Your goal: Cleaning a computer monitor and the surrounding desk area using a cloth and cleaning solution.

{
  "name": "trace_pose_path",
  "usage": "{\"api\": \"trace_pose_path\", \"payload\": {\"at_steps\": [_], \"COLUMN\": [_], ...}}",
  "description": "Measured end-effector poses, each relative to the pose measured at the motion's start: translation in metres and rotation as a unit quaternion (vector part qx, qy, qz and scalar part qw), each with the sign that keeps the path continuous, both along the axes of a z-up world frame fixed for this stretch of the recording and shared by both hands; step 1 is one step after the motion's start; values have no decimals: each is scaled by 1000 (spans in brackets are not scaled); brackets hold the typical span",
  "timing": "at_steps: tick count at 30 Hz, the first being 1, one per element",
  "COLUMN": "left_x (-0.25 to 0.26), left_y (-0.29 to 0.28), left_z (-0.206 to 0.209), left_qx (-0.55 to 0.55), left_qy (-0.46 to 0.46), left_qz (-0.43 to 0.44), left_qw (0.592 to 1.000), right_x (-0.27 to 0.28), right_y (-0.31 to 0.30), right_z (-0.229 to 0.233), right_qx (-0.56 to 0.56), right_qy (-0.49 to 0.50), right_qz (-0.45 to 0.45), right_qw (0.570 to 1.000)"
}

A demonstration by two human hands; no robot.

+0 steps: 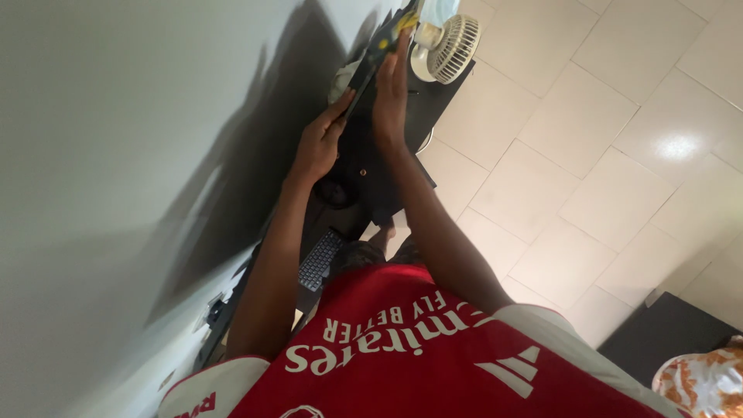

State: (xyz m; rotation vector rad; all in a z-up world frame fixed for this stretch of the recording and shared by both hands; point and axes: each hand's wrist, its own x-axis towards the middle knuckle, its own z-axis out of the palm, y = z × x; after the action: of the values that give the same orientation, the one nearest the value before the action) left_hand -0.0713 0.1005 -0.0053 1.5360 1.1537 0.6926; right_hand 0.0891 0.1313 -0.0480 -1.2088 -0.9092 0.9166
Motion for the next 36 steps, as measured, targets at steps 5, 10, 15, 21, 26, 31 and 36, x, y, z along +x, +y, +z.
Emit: {"api": "trace_pose_path", "payload": {"at_steps": [5, 10, 15, 21, 26, 31, 36], "left_x": [-6, 6, 10, 14, 13, 15, 15], "left_y": [-7, -13, -11, -15, -15, -16, -14], "left_z": [-11, 11, 9, 18, 20, 16, 10], "left_qx": [18, 85, 105, 70, 71, 73, 62], "left_qy": [-62, 14, 5, 9, 0, -26, -37], "left_qz": [-7, 10, 53, 81, 69, 73, 86], "left_qw": [998, 996, 993, 994, 995, 994, 994], "right_x": [-31, -17, -23, -48, -21, -36, -52], "right_y": [-40, -17, -22, -53, -21, -36, -59], "right_z": [-22, -20, 13, -52, -10, -23, -32], "right_qx": [-25, -69, -47, -54, -97, -89, -104], "right_qy": [25, 123, 87, 88, 78, 25, 101], "right_qz": [21, 8, -4, 21, 4, -17, 34], "right_qw": [999, 990, 995, 994, 992, 996, 989]}}
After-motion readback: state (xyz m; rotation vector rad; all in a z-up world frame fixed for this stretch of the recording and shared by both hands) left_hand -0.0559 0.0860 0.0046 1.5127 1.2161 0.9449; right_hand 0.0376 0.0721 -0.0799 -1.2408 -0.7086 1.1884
